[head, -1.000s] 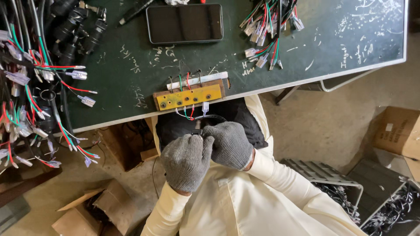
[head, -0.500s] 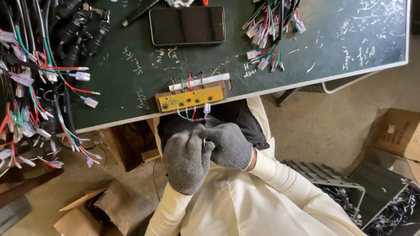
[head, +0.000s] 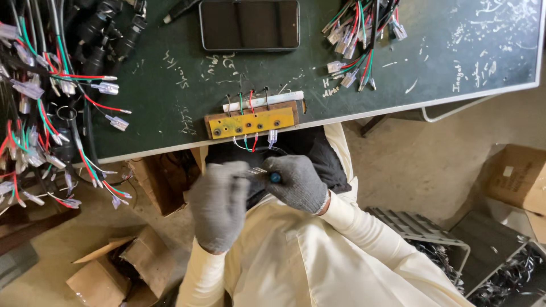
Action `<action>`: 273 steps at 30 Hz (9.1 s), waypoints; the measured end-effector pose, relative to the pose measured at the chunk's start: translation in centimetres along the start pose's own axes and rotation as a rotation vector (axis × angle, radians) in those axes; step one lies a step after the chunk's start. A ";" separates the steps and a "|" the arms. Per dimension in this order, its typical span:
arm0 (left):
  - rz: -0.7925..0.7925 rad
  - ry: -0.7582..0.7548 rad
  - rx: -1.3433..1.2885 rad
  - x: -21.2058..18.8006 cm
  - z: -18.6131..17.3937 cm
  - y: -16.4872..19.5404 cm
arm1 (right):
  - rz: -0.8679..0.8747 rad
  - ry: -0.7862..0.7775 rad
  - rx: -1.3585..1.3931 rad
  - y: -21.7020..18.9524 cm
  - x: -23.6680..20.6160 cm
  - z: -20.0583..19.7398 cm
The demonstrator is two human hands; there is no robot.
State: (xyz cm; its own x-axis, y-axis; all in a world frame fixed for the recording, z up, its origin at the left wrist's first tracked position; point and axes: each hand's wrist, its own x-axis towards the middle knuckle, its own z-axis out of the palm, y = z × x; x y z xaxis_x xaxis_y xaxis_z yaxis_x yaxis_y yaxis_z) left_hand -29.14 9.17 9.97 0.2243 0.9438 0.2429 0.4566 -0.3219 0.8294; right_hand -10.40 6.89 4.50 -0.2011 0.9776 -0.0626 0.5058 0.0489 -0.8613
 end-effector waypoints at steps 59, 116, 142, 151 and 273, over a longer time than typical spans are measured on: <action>0.374 -0.370 -0.085 -1.7 7.8 1.6 | -0.168 0.630 0.921 -4.5 -6.4 -9.5; 0.132 0.250 0.677 0.2 -1.7 1.0 | -0.012 0.214 1.782 -2.0 -1.5 -5.5; -0.510 0.288 -0.653 1.3 1.4 2.5 | -0.351 0.056 0.360 -2.4 -2.3 -5.5; -0.017 -0.294 -0.267 -0.2 2.2 1.3 | 0.374 0.210 0.757 -2.9 -2.4 -5.2; -0.599 0.003 -0.578 -2.6 6.2 -1.3 | 0.638 0.335 0.944 1.6 -0.3 1.0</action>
State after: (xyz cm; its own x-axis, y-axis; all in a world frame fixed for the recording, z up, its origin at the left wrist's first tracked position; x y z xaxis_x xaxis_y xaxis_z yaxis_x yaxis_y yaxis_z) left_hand -24.99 6.71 5.18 0.0812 0.9436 -0.3211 -0.0168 0.3234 0.9461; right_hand -10.33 6.46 2.67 0.1637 0.7820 -0.6014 -0.4121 -0.4997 -0.7619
